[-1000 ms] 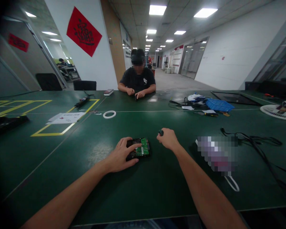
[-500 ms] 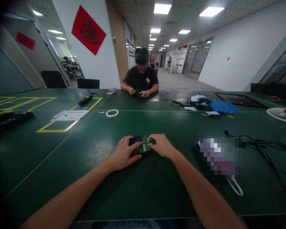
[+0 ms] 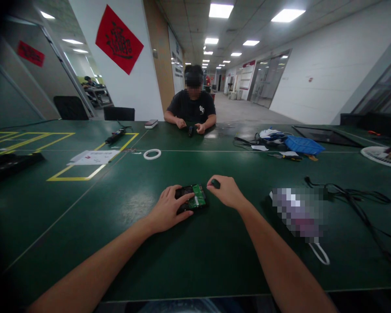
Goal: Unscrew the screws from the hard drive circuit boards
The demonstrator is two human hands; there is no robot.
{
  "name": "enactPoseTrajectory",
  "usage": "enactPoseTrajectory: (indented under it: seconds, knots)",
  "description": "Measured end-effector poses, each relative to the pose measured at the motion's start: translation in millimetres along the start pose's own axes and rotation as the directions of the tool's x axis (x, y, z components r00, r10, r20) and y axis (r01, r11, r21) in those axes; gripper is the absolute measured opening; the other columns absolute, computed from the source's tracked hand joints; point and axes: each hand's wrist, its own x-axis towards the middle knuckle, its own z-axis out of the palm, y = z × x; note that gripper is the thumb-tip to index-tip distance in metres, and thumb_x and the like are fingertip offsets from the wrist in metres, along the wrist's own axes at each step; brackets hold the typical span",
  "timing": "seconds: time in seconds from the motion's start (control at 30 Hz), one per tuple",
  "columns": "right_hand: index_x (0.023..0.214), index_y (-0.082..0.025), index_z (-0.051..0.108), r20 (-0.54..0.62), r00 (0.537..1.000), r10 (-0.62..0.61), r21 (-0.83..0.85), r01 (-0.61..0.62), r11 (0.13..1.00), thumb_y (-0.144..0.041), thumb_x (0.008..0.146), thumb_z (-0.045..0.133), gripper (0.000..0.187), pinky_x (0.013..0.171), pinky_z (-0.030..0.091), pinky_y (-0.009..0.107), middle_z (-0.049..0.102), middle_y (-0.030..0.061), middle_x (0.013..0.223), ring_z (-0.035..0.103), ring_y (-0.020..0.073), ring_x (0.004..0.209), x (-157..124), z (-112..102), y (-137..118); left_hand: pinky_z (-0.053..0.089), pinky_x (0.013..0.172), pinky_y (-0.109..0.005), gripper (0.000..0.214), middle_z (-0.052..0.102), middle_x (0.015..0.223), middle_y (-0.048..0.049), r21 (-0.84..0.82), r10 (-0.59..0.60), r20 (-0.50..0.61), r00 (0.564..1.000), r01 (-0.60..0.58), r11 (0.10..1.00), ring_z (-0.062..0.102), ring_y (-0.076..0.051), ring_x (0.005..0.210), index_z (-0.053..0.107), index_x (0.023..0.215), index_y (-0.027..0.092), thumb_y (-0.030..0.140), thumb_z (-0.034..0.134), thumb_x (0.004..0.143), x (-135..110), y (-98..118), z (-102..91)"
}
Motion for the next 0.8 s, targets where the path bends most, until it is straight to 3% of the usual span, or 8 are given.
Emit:
enactPoseTrajectory:
  seconds: [0.2, 0.33, 0.4, 0.47, 0.63, 0.8]
  knots:
    - [0.089, -0.022, 0.074, 0.037, 0.999, 0.037, 0.039, -0.038, 0.999, -0.035, 0.088, 0.067, 0.014, 0.076, 0.049, 0.032, 0.074, 0.0023, 0.091, 0.067, 0.0194, 0.084, 0, -2, 0, 0.038, 0.107, -0.062, 0.062, 0.038, 0.146, -0.0127, -0.004, 0.001, 0.006, 1.000, -0.001, 1.000, 0.037, -0.040, 0.135, 0.051, 0.147, 0.038, 0.058, 0.065, 0.090, 0, -1, 1.3]
    - [0.112, -0.022, 0.068, -0.037, 0.992, 0.117, 0.381, -0.095, 0.920, -0.041, 0.096, 0.058, 0.027, 0.079, 0.055, 0.035, 0.074, 0.0051, 0.097, 0.070, 0.0193, 0.087, 3, -6, 3, 0.037, 0.108, -0.062, 0.064, 0.037, 0.146, -0.0142, -0.006, 0.014, 0.012, 1.000, -0.014, 1.000, 0.037, -0.040, 0.134, 0.049, 0.148, 0.037, 0.057, 0.066, 0.089, -2, -2, -0.1]
    - [0.119, -0.021, 0.063, -0.101, 0.988, 0.121, 0.559, -0.044, 0.828, -0.041, 0.097, 0.058, 0.030, 0.086, 0.057, 0.037, 0.074, 0.0063, 0.102, 0.072, 0.0200, 0.095, 4, -7, 4, 0.036, 0.109, -0.062, 0.066, 0.036, 0.147, -0.0142, -0.019, 0.029, 0.014, 0.999, -0.028, 0.999, 0.037, -0.040, 0.135, 0.048, 0.149, 0.037, 0.054, 0.068, 0.088, -3, -2, -1.6]
    - [0.119, -0.022, 0.060, -0.192, 0.976, 0.104, 0.628, 0.041, 0.777, -0.042, 0.095, 0.062, 0.031, 0.092, 0.057, 0.039, 0.073, 0.0075, 0.110, 0.072, 0.0214, 0.103, 4, -3, 1, 0.035, 0.110, -0.062, 0.066, 0.035, 0.148, -0.0140, -0.032, 0.038, 0.017, 0.999, -0.038, 0.999, 0.036, -0.040, 0.136, 0.047, 0.149, 0.037, 0.051, 0.069, 0.088, -4, -3, -2.8]
    - [0.124, -0.024, 0.059, -0.243, 0.969, 0.044, 0.551, 0.100, 0.828, -0.042, 0.097, 0.062, 0.033, 0.094, 0.058, 0.040, 0.073, 0.0070, 0.112, 0.073, 0.0220, 0.104, 0, 9, -12, 0.036, 0.110, -0.061, 0.060, 0.036, 0.145, -0.0141, -0.011, 0.056, 0.023, 0.998, -0.056, 0.998, 0.036, -0.040, 0.136, 0.051, 0.147, 0.036, 0.048, 0.068, 0.090, -5, -3, -3.8]
    - [0.125, -0.025, 0.060, -0.258, 0.966, 0.008, 0.455, 0.115, 0.883, -0.042, 0.098, 0.060, 0.032, 0.094, 0.058, 0.040, 0.073, 0.0069, 0.110, 0.074, 0.0223, 0.102, -2, 7, -13, 0.036, 0.110, -0.060, 0.060, 0.036, 0.144, -0.0145, 0.003, 0.064, 0.017, 0.998, -0.064, 0.998, 0.037, -0.039, 0.136, 0.051, 0.147, 0.035, 0.047, 0.068, 0.091, -5, -2, -4.3]
